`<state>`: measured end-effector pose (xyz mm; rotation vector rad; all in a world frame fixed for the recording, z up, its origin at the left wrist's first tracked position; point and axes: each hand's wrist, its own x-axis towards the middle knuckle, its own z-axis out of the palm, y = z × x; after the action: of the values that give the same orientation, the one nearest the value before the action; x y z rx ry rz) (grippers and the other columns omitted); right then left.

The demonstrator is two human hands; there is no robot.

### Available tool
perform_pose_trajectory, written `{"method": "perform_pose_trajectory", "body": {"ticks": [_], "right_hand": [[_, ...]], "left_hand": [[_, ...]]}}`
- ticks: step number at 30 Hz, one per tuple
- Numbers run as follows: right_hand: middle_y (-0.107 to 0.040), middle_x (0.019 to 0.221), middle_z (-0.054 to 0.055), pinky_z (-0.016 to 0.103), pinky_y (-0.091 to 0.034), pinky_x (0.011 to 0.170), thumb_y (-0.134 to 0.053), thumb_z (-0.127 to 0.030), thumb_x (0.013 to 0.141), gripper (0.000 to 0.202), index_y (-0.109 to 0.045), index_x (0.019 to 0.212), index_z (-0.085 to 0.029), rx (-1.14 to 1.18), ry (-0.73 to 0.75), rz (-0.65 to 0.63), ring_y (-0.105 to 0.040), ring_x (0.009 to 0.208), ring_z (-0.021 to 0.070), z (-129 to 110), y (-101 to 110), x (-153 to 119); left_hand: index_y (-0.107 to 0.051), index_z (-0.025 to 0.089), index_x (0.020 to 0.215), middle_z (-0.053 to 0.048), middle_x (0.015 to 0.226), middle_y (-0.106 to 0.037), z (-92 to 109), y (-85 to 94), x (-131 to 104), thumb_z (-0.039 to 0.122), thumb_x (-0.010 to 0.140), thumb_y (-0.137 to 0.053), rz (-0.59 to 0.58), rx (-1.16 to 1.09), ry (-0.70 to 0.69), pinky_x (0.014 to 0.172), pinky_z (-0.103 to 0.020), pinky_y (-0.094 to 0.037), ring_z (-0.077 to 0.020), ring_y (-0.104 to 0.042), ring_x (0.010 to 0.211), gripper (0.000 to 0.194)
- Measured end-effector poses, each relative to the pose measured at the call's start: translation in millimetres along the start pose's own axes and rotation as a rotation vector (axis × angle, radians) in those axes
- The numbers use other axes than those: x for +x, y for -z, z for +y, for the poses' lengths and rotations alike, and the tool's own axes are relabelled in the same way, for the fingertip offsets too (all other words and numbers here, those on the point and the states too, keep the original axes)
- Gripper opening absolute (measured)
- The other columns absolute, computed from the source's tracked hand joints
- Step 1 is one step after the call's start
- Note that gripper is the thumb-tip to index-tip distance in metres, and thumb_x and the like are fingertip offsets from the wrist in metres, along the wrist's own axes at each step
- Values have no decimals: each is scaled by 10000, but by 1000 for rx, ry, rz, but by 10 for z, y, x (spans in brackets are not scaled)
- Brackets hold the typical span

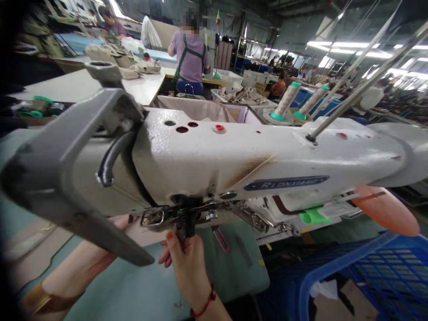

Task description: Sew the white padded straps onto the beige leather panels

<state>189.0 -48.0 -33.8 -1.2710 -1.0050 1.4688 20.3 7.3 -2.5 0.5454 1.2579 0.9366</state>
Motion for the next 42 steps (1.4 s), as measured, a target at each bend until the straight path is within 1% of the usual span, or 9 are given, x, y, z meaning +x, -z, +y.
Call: {"method": "perform_pose_trajectory", "body": {"ticks": [3,7,9,12,15,22,27,32,42], "right_hand": [[-575,540,28,156,-323,456,-496,-555,898,508,-618,740,-88,-16,8,17,-456,453,54,33,-12,8],[-589,566,36,154,-324,458,-495,-548,889,495,-583,719,-92,-35,-6,29,-452,460,54,65,-47,0],[-606,587,47,156,-335,462,-482,-551,887,499,-601,752,-86,-36,-20,-3,-464,465,58,52,-81,-13],[-610,581,50,156,-344,463,-475,-552,884,509,-633,808,-73,3,-32,-19,-469,460,61,15,-139,-31],[-606,572,48,154,-357,479,-487,-554,876,513,-640,810,-69,46,-32,-8,-473,466,59,-11,-181,-39],[-610,576,40,157,-384,490,-497,-540,868,488,-654,805,-83,78,-32,56,-483,474,61,-24,-222,-42],[-609,580,40,163,-387,490,-496,-592,850,529,-659,805,-91,73,-45,65,-484,478,67,-99,-246,-35],[-570,533,36,167,-371,494,-456,-560,876,552,-598,590,-110,21,-32,107,-466,473,63,-175,-273,-36],[-576,526,75,169,-296,413,-383,-705,812,681,-569,535,-111,94,-73,53,-461,402,65,50,-407,151]], "left_hand": [[-656,191,917,-6,788,-728,-49,67,26,364,720,-734,-72,-62,31,595,-238,-544,-163,-643,658,274],[-665,170,921,-45,857,-729,35,118,-23,395,778,-682,-219,31,109,680,-262,-561,-174,-648,730,268],[-680,147,912,-68,840,-719,91,145,-43,403,780,-682,-316,150,96,622,-230,-543,-174,-637,742,288],[-697,126,847,-82,766,-701,143,187,-36,431,771,-682,-371,332,38,450,-171,-434,-143,-596,612,315],[-708,125,836,-77,714,-691,160,213,-11,463,783,-656,-379,442,9,413,-157,-372,-116,-560,532,346],[-713,155,789,-32,628,-656,141,233,20,435,804,-641,-402,470,-55,461,-174,-393,-122,-557,559,289],[-704,154,822,-37,695,-684,136,271,85,440,794,-653,-365,498,-66,474,-187,-417,-130,-569,575,292],[-709,113,771,-57,659,-696,159,275,123,449,774,-665,-364,505,-57,490,-190,-441,-148,-583,585,339],[-696,106,660,6,494,-628,293,211,103,407,705,-718,-313,507,-66,449,-131,-386,-94,-522,484,304]]}}
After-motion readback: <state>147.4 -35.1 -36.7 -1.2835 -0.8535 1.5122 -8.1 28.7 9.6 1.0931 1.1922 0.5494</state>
